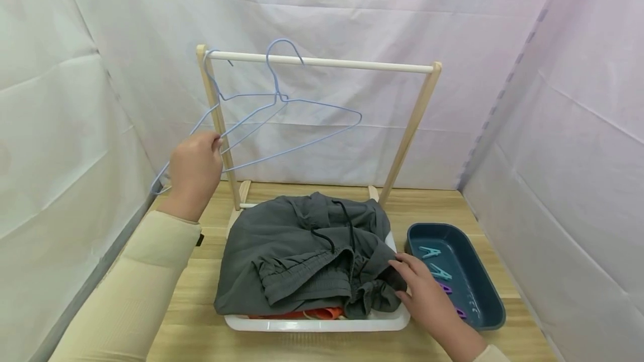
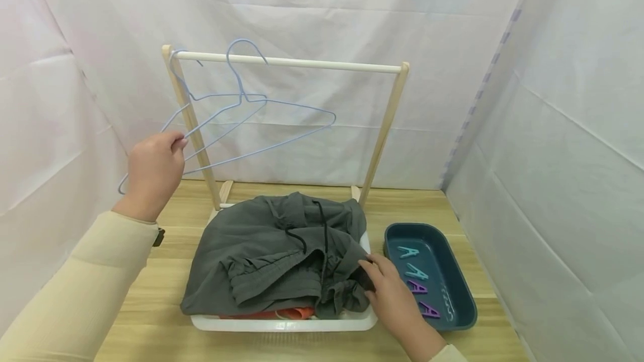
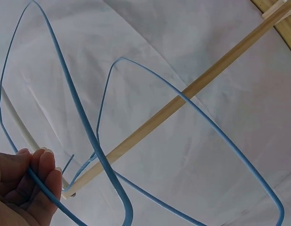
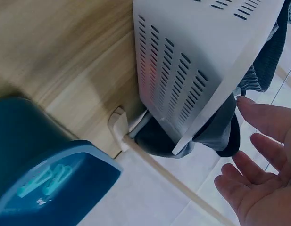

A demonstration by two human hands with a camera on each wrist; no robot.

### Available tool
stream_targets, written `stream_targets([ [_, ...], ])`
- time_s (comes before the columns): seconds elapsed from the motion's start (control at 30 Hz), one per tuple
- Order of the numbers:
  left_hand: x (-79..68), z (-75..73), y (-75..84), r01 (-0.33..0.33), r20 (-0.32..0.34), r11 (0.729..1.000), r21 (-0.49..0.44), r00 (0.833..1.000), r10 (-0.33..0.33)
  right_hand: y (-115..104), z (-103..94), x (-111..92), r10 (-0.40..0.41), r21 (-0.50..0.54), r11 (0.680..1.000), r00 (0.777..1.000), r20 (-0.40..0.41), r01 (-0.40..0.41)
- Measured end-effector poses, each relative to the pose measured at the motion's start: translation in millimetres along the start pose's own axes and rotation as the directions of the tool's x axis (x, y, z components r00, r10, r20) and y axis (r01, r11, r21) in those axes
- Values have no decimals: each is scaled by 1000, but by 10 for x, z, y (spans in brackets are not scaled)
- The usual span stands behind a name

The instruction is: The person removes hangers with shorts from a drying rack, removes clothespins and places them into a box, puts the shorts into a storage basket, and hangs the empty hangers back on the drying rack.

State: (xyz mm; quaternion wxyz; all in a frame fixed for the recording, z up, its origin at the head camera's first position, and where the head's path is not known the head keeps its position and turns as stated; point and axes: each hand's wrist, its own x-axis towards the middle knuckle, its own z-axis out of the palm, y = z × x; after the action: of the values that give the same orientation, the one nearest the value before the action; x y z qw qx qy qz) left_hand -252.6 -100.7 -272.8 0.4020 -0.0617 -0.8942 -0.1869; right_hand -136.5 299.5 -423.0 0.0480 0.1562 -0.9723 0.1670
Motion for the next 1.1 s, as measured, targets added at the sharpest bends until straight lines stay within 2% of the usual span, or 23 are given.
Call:
stream_targets([
  [0.2,60,-2,9,22,52,1000,3,998,-22,43,9,-47,123,56,990,991,57,-126],
  [0.33,100,14,-1,43,77,999,5,996,-43,73,36,-74,227,83,968,966,123,-238],
  [0.5,149,28,-5,47,69,999,-1,996,-47,104,70,-90,304,83,942,932,195,-325],
  [0.67,196,36,14,55,83,998,-1,995,-55,125,97,-100,350,78,924,910,225,-375],
  [0.9,259,60,40,66,101,998,12,993,-67,143,123,-133,369,104,911,900,233,-400],
  [1.1,308,93,46,74,110,997,17,991,-76,158,142,-135,412,144,872,861,298,-467],
])
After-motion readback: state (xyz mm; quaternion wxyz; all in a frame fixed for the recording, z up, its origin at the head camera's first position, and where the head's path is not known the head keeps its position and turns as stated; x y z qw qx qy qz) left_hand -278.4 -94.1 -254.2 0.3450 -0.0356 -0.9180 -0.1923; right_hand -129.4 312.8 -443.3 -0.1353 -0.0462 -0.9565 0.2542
